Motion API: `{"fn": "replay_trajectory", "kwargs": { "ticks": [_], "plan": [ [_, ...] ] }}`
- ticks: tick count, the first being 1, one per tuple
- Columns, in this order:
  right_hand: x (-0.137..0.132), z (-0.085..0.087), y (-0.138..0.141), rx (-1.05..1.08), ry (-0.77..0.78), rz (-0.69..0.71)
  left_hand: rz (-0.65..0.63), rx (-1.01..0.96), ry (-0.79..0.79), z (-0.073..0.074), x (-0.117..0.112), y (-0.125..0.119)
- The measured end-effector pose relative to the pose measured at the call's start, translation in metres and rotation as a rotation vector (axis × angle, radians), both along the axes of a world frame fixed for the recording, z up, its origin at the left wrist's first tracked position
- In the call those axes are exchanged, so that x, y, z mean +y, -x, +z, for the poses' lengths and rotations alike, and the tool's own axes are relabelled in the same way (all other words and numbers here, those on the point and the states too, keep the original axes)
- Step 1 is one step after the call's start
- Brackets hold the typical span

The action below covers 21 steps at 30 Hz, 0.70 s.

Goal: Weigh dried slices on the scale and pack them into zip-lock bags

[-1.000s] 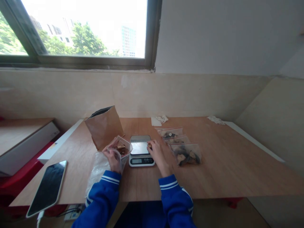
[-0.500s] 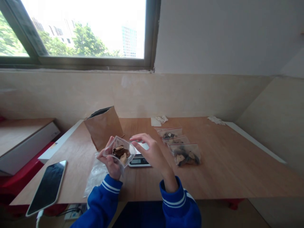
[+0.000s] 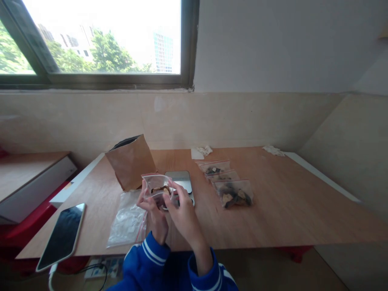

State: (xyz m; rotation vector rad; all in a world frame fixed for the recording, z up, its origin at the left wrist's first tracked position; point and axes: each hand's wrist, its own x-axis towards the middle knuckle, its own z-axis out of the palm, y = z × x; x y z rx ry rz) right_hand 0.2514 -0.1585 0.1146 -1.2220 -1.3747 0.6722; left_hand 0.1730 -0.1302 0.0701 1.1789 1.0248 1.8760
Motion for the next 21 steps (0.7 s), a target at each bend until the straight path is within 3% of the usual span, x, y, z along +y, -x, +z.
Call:
{"fn": "replay_trajectory", "kwargs": {
  "ticks": [5, 10, 13, 15, 19, 21],
  "plan": [
    [0.001, 0.002, -0.025, 0.058, -0.052, -0.085, -0.021, 0.009, 0.044, 0.003, -0.001, 0.014],
    [-0.001, -0.006, -0.033, 0.061, -0.029, -0.089, -0.339, 0.009, 0.103, 0.010, 0.007, 0.031],
    [0.003, -0.014, -0.025, 0.014, -0.041, -0.012, -0.436, 0.050, 0.142, 0.009, 0.005, 0.029],
    [0.005, -0.018, -0.023, 0.009, -0.048, -0.020, -0.374, 0.092, 0.161, 0.007, 0.003, 0.027],
    [0.007, -0.026, -0.033, 0.067, 0.004, -0.198, -0.061, 0.072, 0.169, 0.004, 0.009, 0.030],
    [0.008, -0.032, -0.038, 0.091, 0.020, -0.248, -0.033, 0.063, 0.160, 0.005, 0.014, 0.033]
  ]
}}
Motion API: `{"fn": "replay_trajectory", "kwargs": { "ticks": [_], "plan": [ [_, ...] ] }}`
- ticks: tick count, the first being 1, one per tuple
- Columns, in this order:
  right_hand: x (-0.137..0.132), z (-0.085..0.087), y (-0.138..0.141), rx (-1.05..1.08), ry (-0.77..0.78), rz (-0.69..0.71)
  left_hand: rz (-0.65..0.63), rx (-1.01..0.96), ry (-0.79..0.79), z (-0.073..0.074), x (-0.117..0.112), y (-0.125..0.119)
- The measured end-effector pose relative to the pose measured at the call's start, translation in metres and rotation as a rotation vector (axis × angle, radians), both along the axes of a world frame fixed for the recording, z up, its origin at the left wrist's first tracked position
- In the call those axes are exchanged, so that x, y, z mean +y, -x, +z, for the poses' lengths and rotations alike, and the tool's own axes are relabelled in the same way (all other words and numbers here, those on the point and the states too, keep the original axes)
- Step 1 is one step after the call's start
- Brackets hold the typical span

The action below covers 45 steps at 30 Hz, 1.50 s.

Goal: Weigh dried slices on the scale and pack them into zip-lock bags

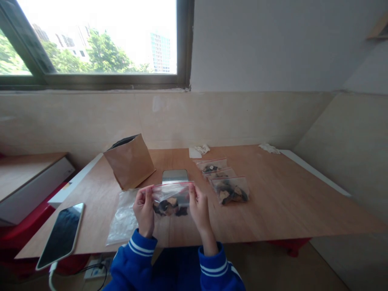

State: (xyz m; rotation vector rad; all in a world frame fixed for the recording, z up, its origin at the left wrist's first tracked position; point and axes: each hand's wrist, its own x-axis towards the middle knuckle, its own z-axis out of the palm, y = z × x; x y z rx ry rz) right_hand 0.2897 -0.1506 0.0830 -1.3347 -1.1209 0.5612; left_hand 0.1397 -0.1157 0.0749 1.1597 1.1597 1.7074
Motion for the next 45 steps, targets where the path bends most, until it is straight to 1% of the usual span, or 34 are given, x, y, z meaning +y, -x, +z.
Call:
{"fn": "replay_trajectory", "kwargs": {
  "ticks": [4, 6, 9, 11, 12, 14, 17, 20, 21, 22, 24, 26, 30, 34, 39, 45],
  "plan": [
    [0.005, -0.015, -0.003, 0.069, -0.009, -0.078, -0.117, 0.029, 0.008, -0.003, 0.006, 0.001],
    [0.008, -0.024, -0.002, 0.126, -0.019, -0.137, -0.198, 0.019, 0.023, -0.008, 0.006, -0.001],
    [0.010, -0.035, 0.000, 0.228, -0.026, -0.229, -0.352, -0.070, 0.062, -0.018, 0.004, -0.003],
    [0.009, -0.038, 0.001, 0.274, -0.030, -0.267, -0.425, -0.101, 0.092, -0.024, 0.002, -0.003],
    [0.008, -0.038, 0.002, 0.285, -0.035, -0.283, -0.438, -0.091, 0.104, -0.026, 0.001, -0.003],
    [0.007, -0.037, 0.003, 0.283, -0.046, -0.311, -0.412, -0.048, 0.120, -0.028, -0.001, -0.004],
    [0.005, -0.035, 0.006, 0.261, -0.046, -0.333, -0.361, 0.004, 0.105, -0.027, -0.005, -0.009],
    [0.006, -0.037, 0.009, 0.210, -0.029, -0.235, -0.393, 0.081, 0.068, -0.025, -0.009, -0.017],
    [0.007, -0.039, 0.008, 0.181, -0.025, -0.213, -0.379, 0.111, 0.061, -0.025, -0.010, -0.019],
    [0.007, -0.041, 0.007, 0.153, -0.022, -0.223, -0.335, 0.131, 0.058, -0.026, -0.010, -0.020],
    [0.009, -0.045, 0.002, 0.113, -0.018, -0.309, -0.217, 0.135, 0.057, -0.028, -0.007, -0.018],
    [0.011, -0.050, -0.004, 0.104, -0.020, -0.388, -0.158, 0.108, 0.055, -0.031, -0.003, -0.015],
    [0.014, -0.057, -0.010, 0.136, -0.023, -0.380, -0.201, 0.058, 0.042, -0.038, 0.005, -0.009],
    [0.016, -0.062, -0.010, 0.202, -0.006, -0.298, -0.232, 0.035, 0.053, -0.045, 0.010, -0.006],
    [0.017, -0.067, -0.010, 0.286, -0.023, -0.227, -0.197, -0.012, 0.072, -0.054, 0.013, -0.001],
    [0.010, -0.075, -0.014, 0.223, 0.005, -0.164, -0.141, -0.035, 0.086, -0.057, 0.011, 0.000]
  ]
}}
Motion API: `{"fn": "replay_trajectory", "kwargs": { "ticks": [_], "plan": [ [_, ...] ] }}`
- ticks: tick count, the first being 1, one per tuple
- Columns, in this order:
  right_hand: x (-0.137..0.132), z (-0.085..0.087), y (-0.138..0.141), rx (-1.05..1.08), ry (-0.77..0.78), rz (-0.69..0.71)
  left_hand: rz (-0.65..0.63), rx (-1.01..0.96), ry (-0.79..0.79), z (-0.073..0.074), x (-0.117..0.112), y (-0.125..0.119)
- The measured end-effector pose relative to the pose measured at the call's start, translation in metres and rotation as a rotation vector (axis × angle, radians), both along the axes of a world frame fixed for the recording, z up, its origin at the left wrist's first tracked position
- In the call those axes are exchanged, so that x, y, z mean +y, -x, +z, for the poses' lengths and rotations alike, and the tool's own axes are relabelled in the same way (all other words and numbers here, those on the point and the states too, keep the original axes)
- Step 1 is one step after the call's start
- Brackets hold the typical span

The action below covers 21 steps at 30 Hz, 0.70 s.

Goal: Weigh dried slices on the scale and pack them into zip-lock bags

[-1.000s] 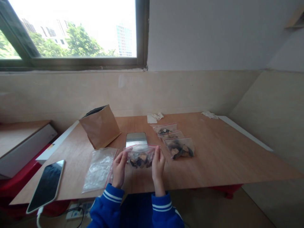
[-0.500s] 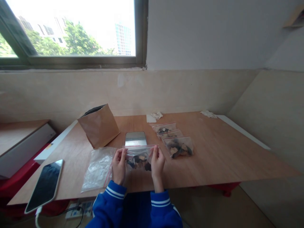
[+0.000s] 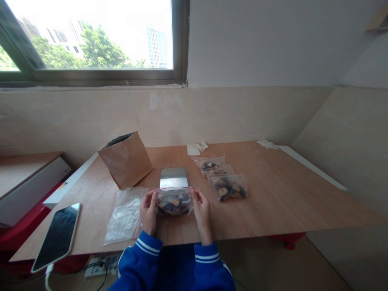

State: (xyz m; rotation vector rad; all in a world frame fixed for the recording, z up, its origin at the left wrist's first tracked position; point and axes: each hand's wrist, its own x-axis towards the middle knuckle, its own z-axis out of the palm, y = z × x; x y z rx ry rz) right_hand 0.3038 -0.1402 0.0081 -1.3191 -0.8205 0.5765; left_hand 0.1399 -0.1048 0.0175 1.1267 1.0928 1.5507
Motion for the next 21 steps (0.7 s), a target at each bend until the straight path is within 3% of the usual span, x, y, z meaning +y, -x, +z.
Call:
{"fn": "replay_trajectory", "kwargs": {
  "ticks": [9, 21],
  "plan": [
    [-0.007, -0.001, -0.004, -0.054, -0.022, 0.041, 0.050, 0.016, -0.021, -0.004, -0.001, 0.003],
    [-0.004, -0.017, -0.002, -0.156, 0.010, -0.185, 0.034, 0.102, -0.031, -0.007, -0.002, 0.005]
  ]
}}
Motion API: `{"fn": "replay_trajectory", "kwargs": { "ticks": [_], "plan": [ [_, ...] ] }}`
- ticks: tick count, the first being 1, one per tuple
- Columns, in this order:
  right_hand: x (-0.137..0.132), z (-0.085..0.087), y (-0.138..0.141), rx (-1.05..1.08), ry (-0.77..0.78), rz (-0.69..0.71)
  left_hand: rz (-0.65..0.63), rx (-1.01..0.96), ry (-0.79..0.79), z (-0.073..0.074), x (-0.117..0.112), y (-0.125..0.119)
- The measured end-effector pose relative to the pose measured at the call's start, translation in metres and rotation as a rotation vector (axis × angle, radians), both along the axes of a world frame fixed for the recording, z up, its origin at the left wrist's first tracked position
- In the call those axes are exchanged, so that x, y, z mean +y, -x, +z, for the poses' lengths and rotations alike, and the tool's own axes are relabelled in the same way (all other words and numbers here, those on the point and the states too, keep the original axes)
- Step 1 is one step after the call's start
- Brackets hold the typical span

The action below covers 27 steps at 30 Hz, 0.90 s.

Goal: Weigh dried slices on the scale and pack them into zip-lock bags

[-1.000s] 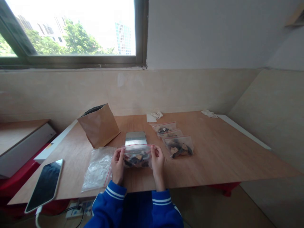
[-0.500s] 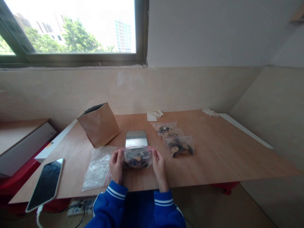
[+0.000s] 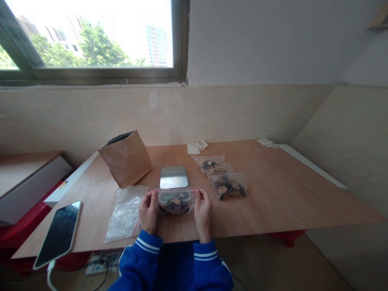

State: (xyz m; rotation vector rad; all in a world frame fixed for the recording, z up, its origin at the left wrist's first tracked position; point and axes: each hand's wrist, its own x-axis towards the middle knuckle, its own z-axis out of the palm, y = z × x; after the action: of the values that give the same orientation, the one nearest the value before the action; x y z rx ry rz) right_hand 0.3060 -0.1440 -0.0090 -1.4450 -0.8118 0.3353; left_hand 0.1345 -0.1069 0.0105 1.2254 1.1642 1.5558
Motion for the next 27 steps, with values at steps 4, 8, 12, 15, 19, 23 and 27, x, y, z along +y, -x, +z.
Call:
{"fn": "replay_trajectory", "kwargs": {
  "ticks": [4, 8, 12, 15, 19, 23, 27],
  "plan": [
    [-0.0009, 0.0022, 0.0041, -0.036, -0.009, -0.010, -0.009, -0.017, 0.027, 0.0024, -0.0011, 0.0024],
    [-0.0001, 0.0044, 0.0062, 0.046, -0.040, 0.044, -0.057, -0.084, 0.037, 0.0065, -0.0017, 0.0033],
    [0.0012, 0.0061, 0.0076, 0.186, -0.080, 0.136, -0.137, -0.133, 0.048, 0.0061, -0.0012, 0.0024],
    [0.0021, 0.0060, 0.0077, 0.249, -0.098, 0.198, -0.185, -0.122, 0.030, 0.0041, -0.0009, 0.0022],
    [0.0021, 0.0041, 0.0053, 0.250, -0.083, 0.203, -0.174, -0.104, 0.038, 0.0030, -0.0007, 0.0028],
    [0.0007, 0.0023, 0.0031, 0.230, -0.067, 0.187, -0.149, -0.117, 0.060, 0.0028, -0.0004, 0.0033],
    [-0.0001, 0.0018, 0.0043, 0.221, -0.060, 0.173, -0.159, -0.103, 0.084, 0.0019, -0.0001, 0.0038]
  ]
}}
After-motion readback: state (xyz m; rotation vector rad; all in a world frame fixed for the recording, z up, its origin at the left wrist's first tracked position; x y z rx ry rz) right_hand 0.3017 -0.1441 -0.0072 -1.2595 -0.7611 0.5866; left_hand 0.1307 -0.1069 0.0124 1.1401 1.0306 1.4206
